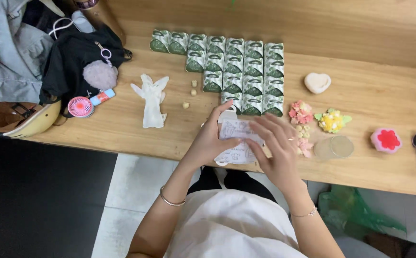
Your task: Packaging small decorative items and instructional papers into small paper boxes.
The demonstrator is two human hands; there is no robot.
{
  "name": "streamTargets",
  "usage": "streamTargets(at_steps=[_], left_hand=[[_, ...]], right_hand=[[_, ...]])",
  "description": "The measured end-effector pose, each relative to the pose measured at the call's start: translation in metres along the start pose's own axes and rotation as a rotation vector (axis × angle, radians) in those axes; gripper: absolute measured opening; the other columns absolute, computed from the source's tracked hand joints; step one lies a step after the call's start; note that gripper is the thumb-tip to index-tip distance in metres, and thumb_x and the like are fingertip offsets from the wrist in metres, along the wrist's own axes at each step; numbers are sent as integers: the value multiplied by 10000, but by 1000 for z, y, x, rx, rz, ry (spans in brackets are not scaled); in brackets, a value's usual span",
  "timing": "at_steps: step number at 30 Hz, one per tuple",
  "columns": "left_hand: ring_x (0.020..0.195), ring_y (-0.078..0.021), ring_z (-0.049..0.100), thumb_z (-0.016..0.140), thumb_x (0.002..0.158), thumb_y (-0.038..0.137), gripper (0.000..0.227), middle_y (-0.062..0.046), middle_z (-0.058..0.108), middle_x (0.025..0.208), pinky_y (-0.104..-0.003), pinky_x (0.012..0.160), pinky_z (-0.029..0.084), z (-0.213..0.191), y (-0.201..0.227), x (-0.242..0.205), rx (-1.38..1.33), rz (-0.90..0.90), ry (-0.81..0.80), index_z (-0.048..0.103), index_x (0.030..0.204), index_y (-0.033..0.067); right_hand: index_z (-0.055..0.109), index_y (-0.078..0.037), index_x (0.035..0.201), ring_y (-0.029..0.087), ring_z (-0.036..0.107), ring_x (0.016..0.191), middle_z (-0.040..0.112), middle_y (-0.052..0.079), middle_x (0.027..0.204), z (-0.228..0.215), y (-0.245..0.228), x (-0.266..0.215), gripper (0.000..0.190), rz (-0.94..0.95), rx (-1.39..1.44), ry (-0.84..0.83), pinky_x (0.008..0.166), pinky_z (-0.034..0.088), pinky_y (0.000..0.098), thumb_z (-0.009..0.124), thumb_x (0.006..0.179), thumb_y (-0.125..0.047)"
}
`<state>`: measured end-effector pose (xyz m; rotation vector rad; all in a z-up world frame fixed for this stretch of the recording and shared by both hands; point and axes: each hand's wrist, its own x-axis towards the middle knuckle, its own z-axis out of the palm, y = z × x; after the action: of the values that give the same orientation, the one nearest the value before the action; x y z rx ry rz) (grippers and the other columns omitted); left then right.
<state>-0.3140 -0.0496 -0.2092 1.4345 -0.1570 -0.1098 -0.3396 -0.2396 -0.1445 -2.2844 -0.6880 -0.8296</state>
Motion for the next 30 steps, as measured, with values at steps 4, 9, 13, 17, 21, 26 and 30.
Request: streamTargets(at_steps=[4,9,13,17,21,26,30], left_hand=[[1005,-117,623,757,809,-100,997,-63,626,1188,-272,844,556,0,1,-24,5,-48,-122,232,1633,95],[793,-162,517,767,802,-94,1077,-105,558,922,-311,691,468,-4,9,-47,126,-294,-109,195,1673,179],[877,-173,605,726,795,-76,1084,-138,644,987,-311,791,505,-13,-3,-53,220,-247,-175,151,1674,195],[1107,-259,664,756,837,42,815,-207,689,1209,-348,917,519,-10,-1,-50,503,234,-70,340,1535,95],[1067,-240,701,747,944,171,402,-176,747,1150,-325,898,561,-8,-31,-44,464,274,48,591,1286,29],[846,-116,737,612,1027,232,288,-100,807,962,-273,734,573,-6,-31,-43,299,-33,206,732,1129,-8],[891,-130,719,553,1086,263,344,-103,804,1014,-277,767,569,-6,-43,-45,223,3,207,725,1199,-13]], right_hand=[[698,-70,1212,230,670,1076,713,64,1117,24,10,-20,313,-68,124,-255,990,466,431,731,907,-135],[728,-86,1083,257,699,904,725,48,955,45,31,-53,194,-15,118,-478,857,506,406,692,894,-112],[679,-39,1029,279,712,808,730,49,911,58,38,-63,89,338,296,-379,754,531,393,603,985,-59],[707,-18,1011,323,658,770,699,140,947,52,26,-48,87,308,287,-380,693,505,393,646,975,-69],[686,-11,1024,329,639,854,672,139,933,53,14,-46,62,206,310,-352,765,500,409,665,989,-58],[657,-61,1143,328,609,998,644,104,1052,53,6,-48,236,33,171,-185,887,487,446,775,945,-110],[656,-32,1155,334,582,1025,622,138,1113,59,5,-39,384,26,266,-328,884,464,454,813,855,-214]])
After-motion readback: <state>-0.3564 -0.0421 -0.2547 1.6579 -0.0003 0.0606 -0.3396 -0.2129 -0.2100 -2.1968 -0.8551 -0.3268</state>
